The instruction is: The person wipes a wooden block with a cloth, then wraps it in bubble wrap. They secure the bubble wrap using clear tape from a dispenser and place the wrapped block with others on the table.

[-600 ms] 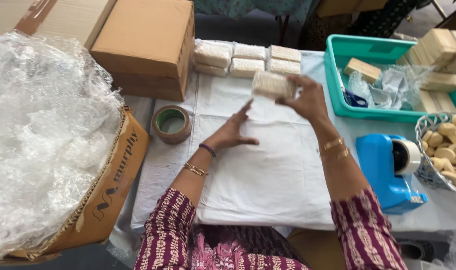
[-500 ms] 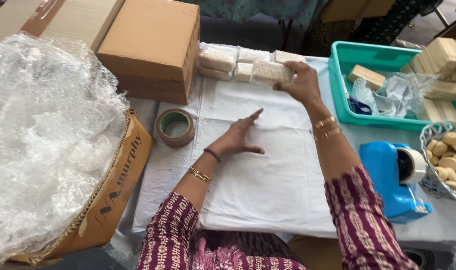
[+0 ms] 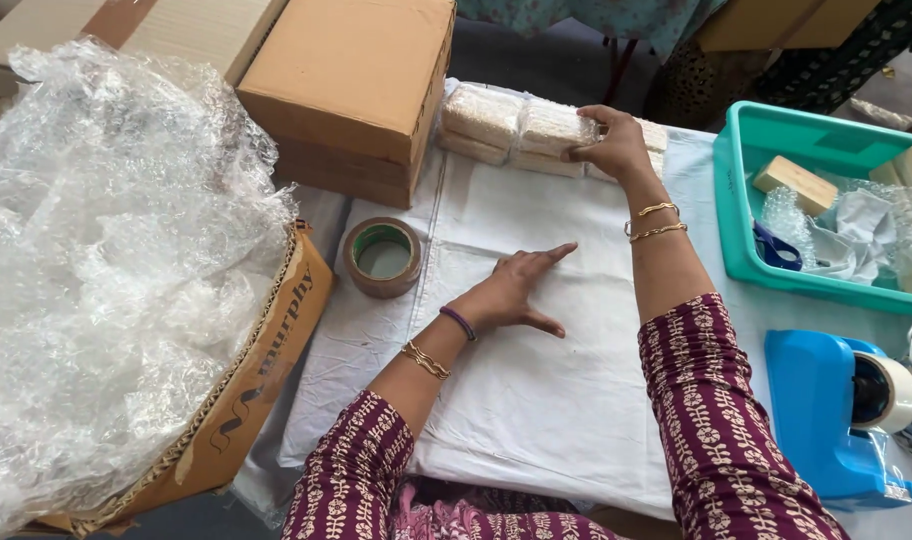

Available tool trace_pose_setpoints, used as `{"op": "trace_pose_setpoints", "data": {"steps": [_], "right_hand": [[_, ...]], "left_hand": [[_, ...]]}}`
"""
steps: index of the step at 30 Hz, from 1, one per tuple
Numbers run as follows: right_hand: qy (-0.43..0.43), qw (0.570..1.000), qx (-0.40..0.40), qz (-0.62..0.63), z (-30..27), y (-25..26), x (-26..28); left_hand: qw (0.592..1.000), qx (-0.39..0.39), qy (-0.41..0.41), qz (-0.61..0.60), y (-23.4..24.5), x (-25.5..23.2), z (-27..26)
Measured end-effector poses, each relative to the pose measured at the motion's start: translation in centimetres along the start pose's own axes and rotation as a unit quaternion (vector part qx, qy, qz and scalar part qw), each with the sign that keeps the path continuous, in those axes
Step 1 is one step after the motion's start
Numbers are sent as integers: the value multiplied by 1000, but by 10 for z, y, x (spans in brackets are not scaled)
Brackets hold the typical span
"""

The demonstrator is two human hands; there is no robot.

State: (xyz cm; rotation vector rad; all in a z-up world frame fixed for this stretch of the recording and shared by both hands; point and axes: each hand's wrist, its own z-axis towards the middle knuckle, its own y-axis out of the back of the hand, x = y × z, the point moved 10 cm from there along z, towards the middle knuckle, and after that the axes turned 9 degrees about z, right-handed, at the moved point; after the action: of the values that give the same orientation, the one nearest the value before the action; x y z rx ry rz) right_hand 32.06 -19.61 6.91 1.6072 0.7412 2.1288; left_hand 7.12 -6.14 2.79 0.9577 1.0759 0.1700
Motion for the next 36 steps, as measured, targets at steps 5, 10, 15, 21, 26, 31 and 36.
{"op": "trace_pose_setpoints", "data": {"steps": [5, 10, 15, 21, 26, 31, 36], "right_hand": [[66, 997, -44, -22, -22, 27, 26], [111, 959, -117, -234, -48, 138, -28], [-244, 866, -63, -433, -85, 282, -231], [-224, 864, -99, -440, -72, 329, -340], [-212, 888, -51, -404, -35, 299, -340], [-262, 825, -13, -500, -48, 284, -274], [-195, 894, -73, -396, -36, 303, -204]], "left_hand": [[1000, -1, -5, 10, 1, -1, 0], [999, -1, -13, 31, -7, 4, 4], [996, -17, -7, 83, -11, 10, 5], [997, -28, 0, 78, -7, 3, 1], [994, -38, 14, 99, -13, 14, 7], [994, -39, 6, 98, -15, 16, 7], [994, -43, 5, 102, -13, 13, 6]]}}
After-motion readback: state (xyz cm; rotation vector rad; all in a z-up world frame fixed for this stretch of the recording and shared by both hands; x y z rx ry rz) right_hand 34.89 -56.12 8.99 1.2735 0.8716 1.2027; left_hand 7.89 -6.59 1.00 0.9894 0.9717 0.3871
